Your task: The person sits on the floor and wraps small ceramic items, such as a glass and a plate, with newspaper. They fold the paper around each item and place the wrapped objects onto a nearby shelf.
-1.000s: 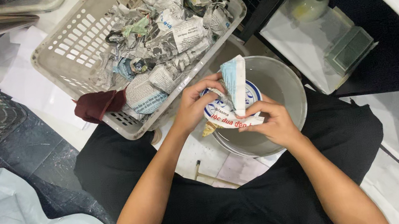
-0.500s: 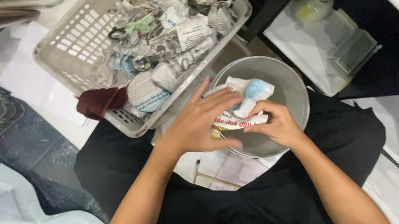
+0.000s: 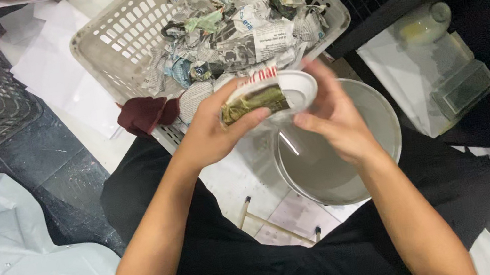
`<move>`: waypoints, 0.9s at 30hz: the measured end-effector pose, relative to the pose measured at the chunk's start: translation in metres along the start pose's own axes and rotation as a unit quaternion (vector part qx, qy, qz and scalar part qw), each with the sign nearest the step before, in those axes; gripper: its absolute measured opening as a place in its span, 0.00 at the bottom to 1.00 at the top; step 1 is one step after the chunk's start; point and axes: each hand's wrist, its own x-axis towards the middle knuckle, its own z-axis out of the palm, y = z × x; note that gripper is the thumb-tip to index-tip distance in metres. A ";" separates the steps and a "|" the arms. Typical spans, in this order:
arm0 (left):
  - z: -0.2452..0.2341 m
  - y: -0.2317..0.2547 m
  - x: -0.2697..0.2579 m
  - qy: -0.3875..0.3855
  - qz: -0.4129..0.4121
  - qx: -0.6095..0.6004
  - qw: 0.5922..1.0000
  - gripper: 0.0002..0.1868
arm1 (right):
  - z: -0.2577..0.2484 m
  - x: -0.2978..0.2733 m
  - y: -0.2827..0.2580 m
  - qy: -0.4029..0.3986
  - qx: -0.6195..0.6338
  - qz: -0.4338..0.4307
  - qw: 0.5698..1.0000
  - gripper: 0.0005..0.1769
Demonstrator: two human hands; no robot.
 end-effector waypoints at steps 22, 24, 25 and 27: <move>-0.072 -0.029 0.023 0.006 -0.235 -0.192 0.953 0.24 | 0.027 0.290 0.046 -0.066 -0.413 -0.157 0.895 0.12; -0.072 -0.028 0.025 -0.031 -0.258 -0.144 0.955 0.25 | 0.043 0.316 0.061 -0.192 -0.615 -0.157 0.749 0.09; -0.073 -0.028 0.025 -0.049 -0.270 -0.119 0.954 0.25 | 0.051 0.321 0.069 -0.184 -0.663 -0.144 0.711 0.10; -0.078 -0.029 0.027 -0.045 -0.272 -0.129 0.953 0.26 | 0.065 0.326 0.076 -0.162 -0.754 -0.115 0.626 0.13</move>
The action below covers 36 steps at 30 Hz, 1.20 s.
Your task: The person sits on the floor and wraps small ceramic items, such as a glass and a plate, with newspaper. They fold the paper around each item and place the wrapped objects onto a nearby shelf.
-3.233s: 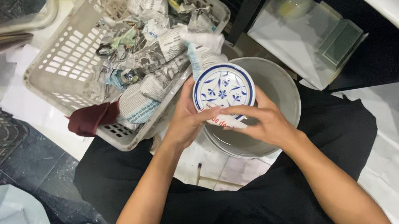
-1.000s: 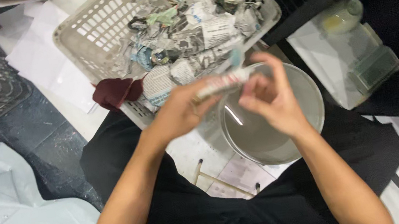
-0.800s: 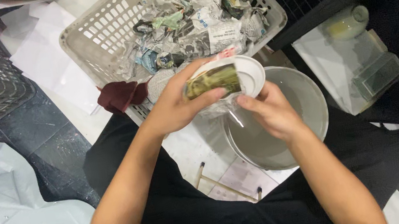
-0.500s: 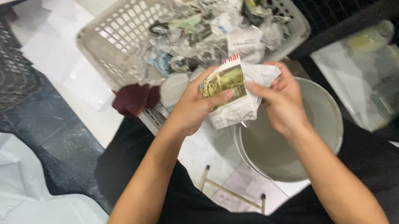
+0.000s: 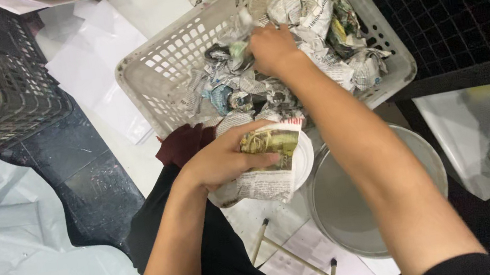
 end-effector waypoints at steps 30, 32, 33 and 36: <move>0.010 -0.003 0.005 -0.198 0.049 0.184 0.961 0.30 | 0.004 -0.014 -0.015 0.051 0.200 0.052 0.977 0.09; 0.009 -0.004 0.002 -0.197 0.051 0.177 0.963 0.30 | -0.002 -0.011 -0.006 0.068 0.423 0.094 0.899 0.11; 0.009 -0.003 0.002 -0.197 0.040 0.168 0.965 0.29 | -0.007 -0.011 0.000 0.077 0.525 0.113 0.840 0.12; 0.014 -0.004 0.002 -0.189 0.030 0.176 0.966 0.29 | -0.015 -0.020 0.011 0.055 0.574 0.116 0.808 0.12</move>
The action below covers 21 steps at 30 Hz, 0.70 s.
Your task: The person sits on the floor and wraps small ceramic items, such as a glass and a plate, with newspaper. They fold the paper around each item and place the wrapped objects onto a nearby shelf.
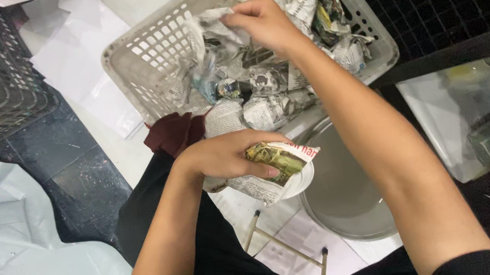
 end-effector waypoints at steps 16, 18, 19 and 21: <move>-0.003 0.005 -0.006 0.309 0.160 0.196 0.917 0.22 | -0.053 -0.157 -0.055 0.084 -0.057 -0.152 0.983 0.11; 0.000 0.006 0.007 0.279 0.216 0.206 0.912 0.24 | -0.058 -0.184 -0.073 0.101 -0.122 -0.172 0.972 0.12; 0.004 0.007 0.013 0.263 0.243 0.210 0.910 0.25 | -0.058 -0.196 -0.082 0.106 -0.142 -0.186 0.966 0.14; 0.013 0.009 0.023 0.199 0.201 0.120 0.952 0.23 | -0.056 -0.215 -0.101 0.114 -0.183 -0.212 0.953 0.19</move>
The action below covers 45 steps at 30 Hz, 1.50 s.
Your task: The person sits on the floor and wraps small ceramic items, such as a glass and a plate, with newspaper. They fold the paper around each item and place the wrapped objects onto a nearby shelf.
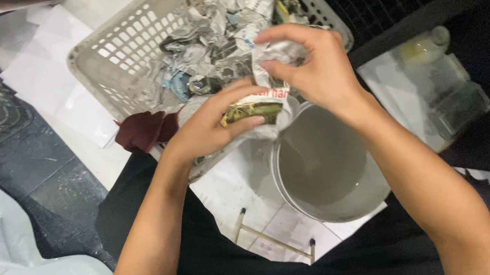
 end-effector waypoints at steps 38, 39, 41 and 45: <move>0.086 -0.031 0.033 -0.178 -0.241 -0.407 0.863 0.38 | -0.035 -0.127 0.105 0.271 0.266 0.166 0.910 0.08; 0.083 -0.031 0.035 -0.165 -0.225 -0.397 0.875 0.38 | -0.035 -0.125 0.103 0.294 0.139 0.152 0.933 0.08; 0.083 -0.032 0.035 -0.134 -0.211 -0.397 0.883 0.38 | -0.031 -0.128 0.093 0.254 0.063 0.147 0.954 0.08; 0.084 -0.040 0.034 -0.068 -0.201 -0.429 0.878 0.34 | -0.017 -0.129 0.069 0.180 0.003 0.167 0.969 0.08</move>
